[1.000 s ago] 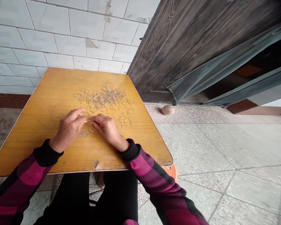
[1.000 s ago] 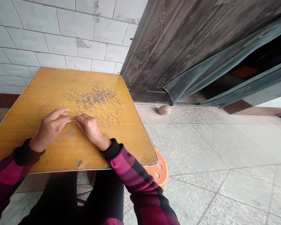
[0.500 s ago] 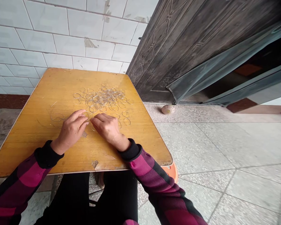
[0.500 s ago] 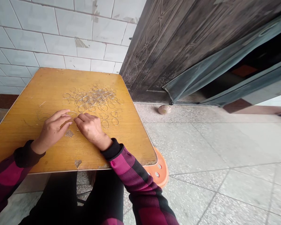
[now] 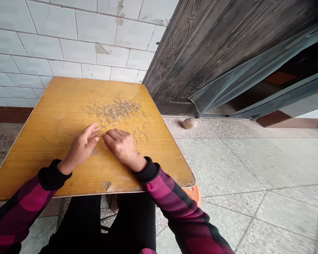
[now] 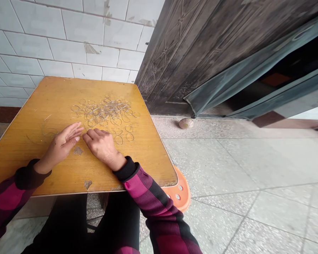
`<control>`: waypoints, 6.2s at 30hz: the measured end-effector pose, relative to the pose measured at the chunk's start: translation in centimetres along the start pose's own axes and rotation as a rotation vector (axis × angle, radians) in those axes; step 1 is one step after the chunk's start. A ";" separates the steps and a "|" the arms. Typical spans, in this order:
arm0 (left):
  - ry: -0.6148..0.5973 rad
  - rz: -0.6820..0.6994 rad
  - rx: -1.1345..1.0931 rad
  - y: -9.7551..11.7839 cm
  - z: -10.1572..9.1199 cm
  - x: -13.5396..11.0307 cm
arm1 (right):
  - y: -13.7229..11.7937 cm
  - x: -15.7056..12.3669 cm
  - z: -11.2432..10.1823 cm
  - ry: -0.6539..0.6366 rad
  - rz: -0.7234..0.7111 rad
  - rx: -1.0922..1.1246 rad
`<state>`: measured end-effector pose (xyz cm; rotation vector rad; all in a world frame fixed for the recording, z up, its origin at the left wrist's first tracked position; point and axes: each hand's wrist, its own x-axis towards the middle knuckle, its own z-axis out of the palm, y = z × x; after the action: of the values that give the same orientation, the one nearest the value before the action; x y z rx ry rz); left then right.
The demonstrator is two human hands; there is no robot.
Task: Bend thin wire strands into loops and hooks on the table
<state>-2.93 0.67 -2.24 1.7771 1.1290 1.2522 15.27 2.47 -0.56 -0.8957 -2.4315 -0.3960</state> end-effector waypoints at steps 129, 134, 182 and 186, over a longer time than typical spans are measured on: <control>0.064 0.380 0.697 1.2 -2.6 1.4 | 0.7 0.3 1.1 -0.211 0.784 1.312; 0.067 0.374 0.715 1.2 -2.5 1.4 | 0.7 0.3 1.2 -0.222 0.776 1.308; 0.234 0.531 0.997 0.8 -2.3 0.8 | 0.4 0.9 0.9 -0.286 0.991 1.702; 0.142 0.540 1.033 1.4 -1.9 0.5 | -0.1 1.1 1.3 -0.270 1.083 1.803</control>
<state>-4.29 0.67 -0.27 2.9408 1.6087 1.1628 14.04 3.47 -1.02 -1.0073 -1.1157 1.9420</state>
